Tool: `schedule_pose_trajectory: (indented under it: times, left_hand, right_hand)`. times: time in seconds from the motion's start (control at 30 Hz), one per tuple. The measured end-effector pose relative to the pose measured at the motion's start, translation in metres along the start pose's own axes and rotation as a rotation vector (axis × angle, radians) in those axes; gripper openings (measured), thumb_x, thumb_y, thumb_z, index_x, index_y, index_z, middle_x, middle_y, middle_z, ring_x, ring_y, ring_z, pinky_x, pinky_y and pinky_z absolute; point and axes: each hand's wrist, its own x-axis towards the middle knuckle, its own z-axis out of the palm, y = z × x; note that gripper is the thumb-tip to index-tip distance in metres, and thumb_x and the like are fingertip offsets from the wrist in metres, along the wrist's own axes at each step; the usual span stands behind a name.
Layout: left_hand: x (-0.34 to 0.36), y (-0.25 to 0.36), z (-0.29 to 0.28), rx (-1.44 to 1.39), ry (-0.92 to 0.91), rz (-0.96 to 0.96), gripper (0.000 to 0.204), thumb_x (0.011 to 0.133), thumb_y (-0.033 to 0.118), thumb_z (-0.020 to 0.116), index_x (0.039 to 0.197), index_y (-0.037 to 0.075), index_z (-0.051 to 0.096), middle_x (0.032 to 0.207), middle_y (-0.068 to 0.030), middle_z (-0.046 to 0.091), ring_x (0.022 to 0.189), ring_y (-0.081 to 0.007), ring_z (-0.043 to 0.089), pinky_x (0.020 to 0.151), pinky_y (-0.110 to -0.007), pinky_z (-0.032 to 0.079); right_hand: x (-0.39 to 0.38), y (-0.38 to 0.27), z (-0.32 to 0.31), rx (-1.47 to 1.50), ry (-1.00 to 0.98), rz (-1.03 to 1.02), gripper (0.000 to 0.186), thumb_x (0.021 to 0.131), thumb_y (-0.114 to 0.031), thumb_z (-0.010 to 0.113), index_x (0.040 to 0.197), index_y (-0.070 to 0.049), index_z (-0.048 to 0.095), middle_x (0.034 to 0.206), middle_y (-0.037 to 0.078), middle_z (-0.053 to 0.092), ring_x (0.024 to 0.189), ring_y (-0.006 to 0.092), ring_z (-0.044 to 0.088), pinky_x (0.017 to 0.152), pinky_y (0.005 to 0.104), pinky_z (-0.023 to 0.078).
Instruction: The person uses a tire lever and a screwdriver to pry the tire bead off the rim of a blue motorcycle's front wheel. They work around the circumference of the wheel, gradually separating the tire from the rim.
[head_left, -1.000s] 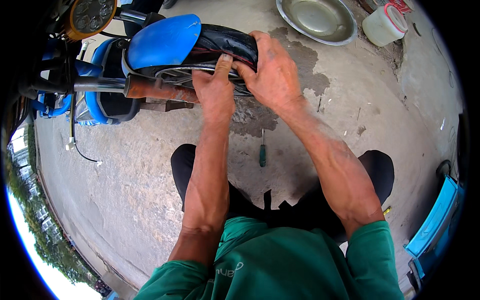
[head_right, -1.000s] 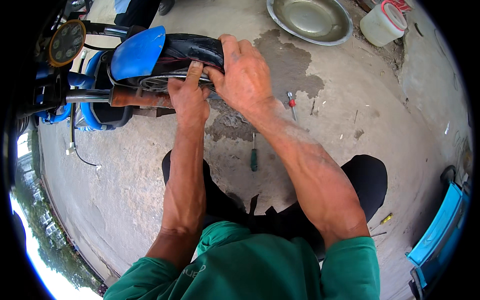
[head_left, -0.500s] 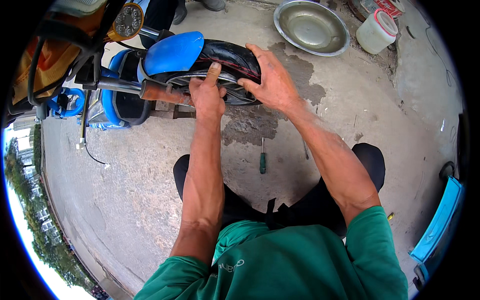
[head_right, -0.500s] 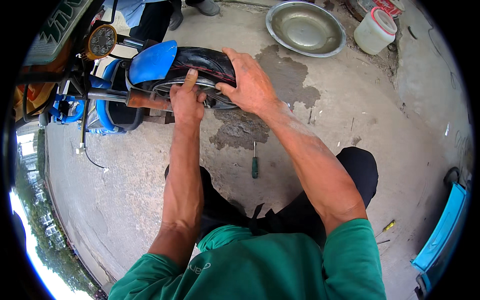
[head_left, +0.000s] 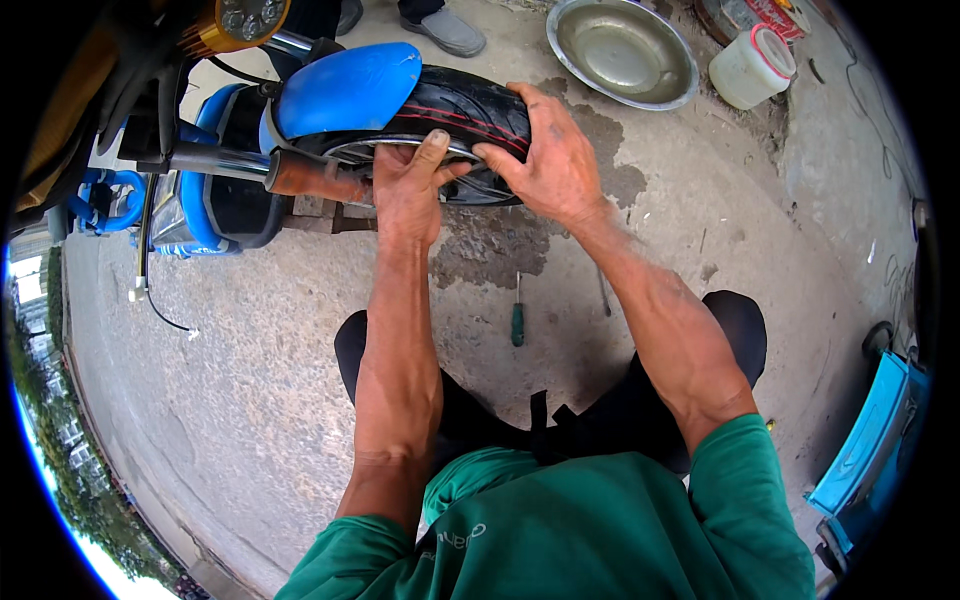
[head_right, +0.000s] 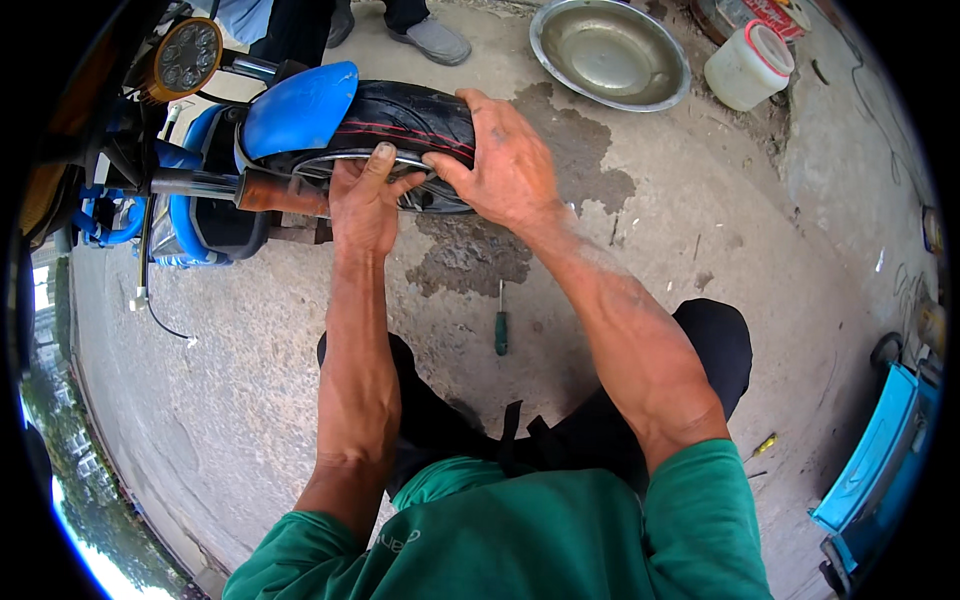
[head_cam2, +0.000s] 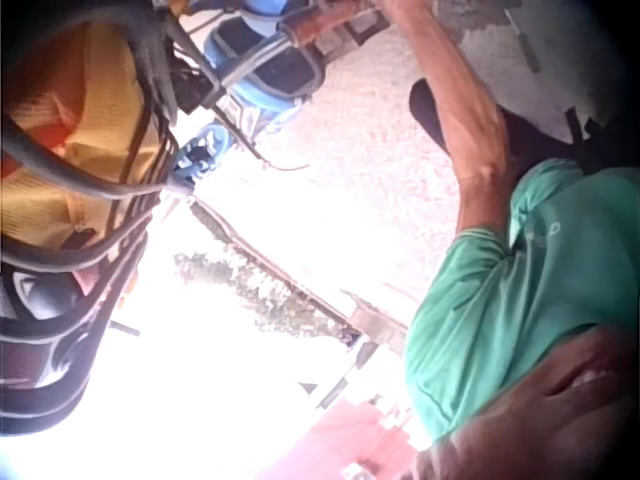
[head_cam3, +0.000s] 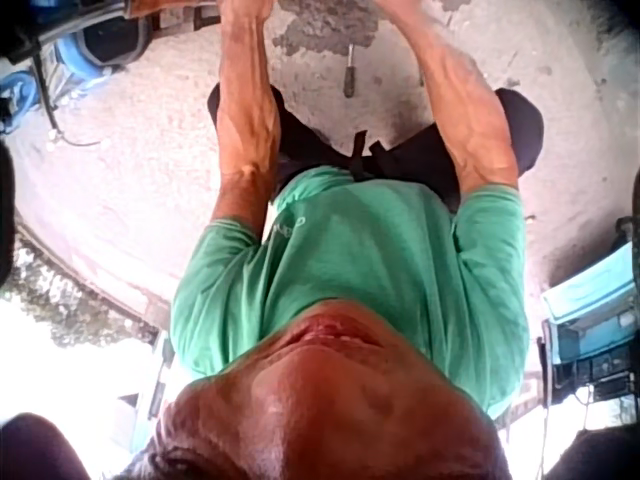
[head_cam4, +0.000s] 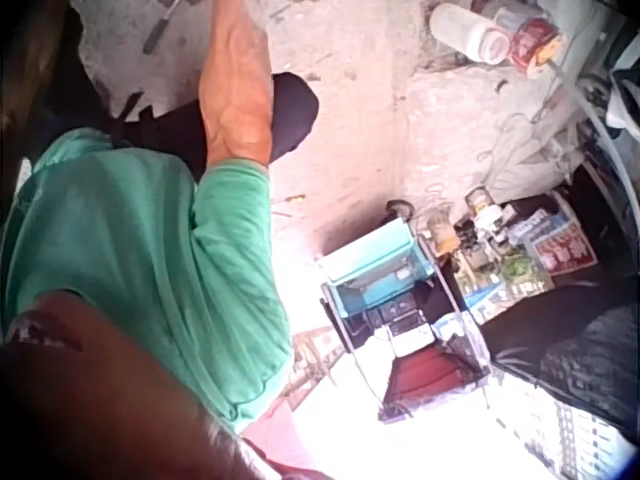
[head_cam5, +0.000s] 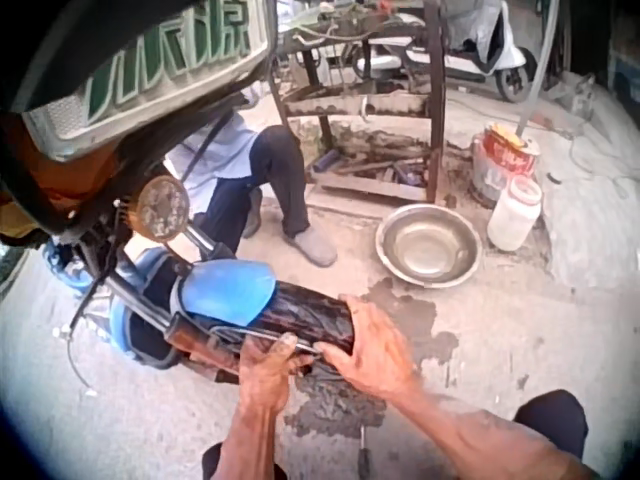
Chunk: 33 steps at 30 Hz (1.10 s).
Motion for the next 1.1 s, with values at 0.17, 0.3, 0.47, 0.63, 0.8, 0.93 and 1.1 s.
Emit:
schedule_pose_trajectory:
  times: [0.17,0.3,0.47,0.63,0.8,0.93,1.1]
  left_hand:
    - [0.004,-0.006,-0.002,0.063,0.047,0.035,0.045,0.092,0.004,0.075,0.131,0.005,0.053,0.112,-0.0066,0.070,0.092,-0.0132,0.070,0.065,-0.027,0.059]
    - [0.006,-0.007,0.006,0.081,0.165,0.025,0.048,0.089,-0.001,0.076,0.131,0.003,0.053,0.112,-0.0072,0.069,0.094,-0.0123,0.068,0.068,-0.026,0.057]
    - [0.013,-0.013,0.028,0.090,0.300,0.145,0.049,0.086,-0.007,0.076,0.129,-0.003,0.054,0.116,-0.0118,0.068,0.100,-0.0163,0.066,0.087,-0.029,0.054]
    - [0.015,-0.015,0.052,0.218,0.416,0.092,0.030,0.087,-0.001,0.078,0.114,-0.007,0.064,0.104,-0.0097,0.071,0.089,-0.0181,0.067,0.081,-0.031,0.054]
    - [0.014,-0.006,0.047,0.188,0.521,0.055,0.032,0.089,0.005,0.079,0.117,0.004,0.064,0.100,-0.0056,0.071,0.070,-0.0086,0.061,0.042,-0.022,0.038]
    - [0.013,-0.002,0.024,0.089,0.349,0.085,0.035,0.089,0.005,0.078,0.120,0.005,0.062,0.099,-0.0040,0.071,0.071,-0.0098,0.063,0.048,-0.023,0.046]
    - [0.011,0.003,0.011,0.051,0.297,0.036,0.031,0.090,0.005,0.077,0.116,0.006,0.062,0.095,-0.0030,0.070,0.073,-0.0111,0.066,0.053,-0.025,0.051]
  right_hand:
    - [0.004,-0.001,-0.001,0.004,-0.021,0.006,0.073,0.082,-0.035,0.083,0.139,-0.003,0.051,0.118,0.020,0.064,0.112,0.0396,0.063,0.095,0.0481,0.052]
    - [0.006,-0.005,0.004,-0.018,-0.006,0.034,0.072,0.081,-0.034,0.084,0.137,-0.003,0.052,0.116,0.020,0.064,0.109,0.0395,0.063,0.093,0.0477,0.052]
    - [0.004,-0.004,0.012,-0.009,0.061,0.081,0.068,0.080,-0.032,0.085,0.133,-0.003,0.054,0.111,0.021,0.064,0.105,0.0396,0.065,0.089,0.0476,0.054]
    - [0.009,0.012,0.016,-0.034,0.138,0.086,0.064,0.079,-0.030,0.087,0.128,-0.003,0.057,0.105,0.020,0.066,0.101,0.0415,0.066,0.086,0.0480,0.055]
    - [0.015,0.003,0.013,-0.047,0.108,0.033,0.066,0.075,-0.031,0.089,0.127,-0.004,0.057,0.101,0.018,0.065,0.095,0.0379,0.067,0.083,0.0468,0.055]
    - [0.015,-0.009,0.009,-0.018,0.017,0.035,0.073,0.076,-0.030,0.087,0.135,-0.003,0.054,0.111,0.020,0.065,0.102,0.0380,0.066,0.089,0.0471,0.054]
    - [0.007,0.014,-0.007,0.169,-0.071,-0.006,0.079,0.082,-0.028,0.083,0.147,0.000,0.046,0.135,0.024,0.058,0.125,0.0418,0.057,0.106,0.0462,0.048]
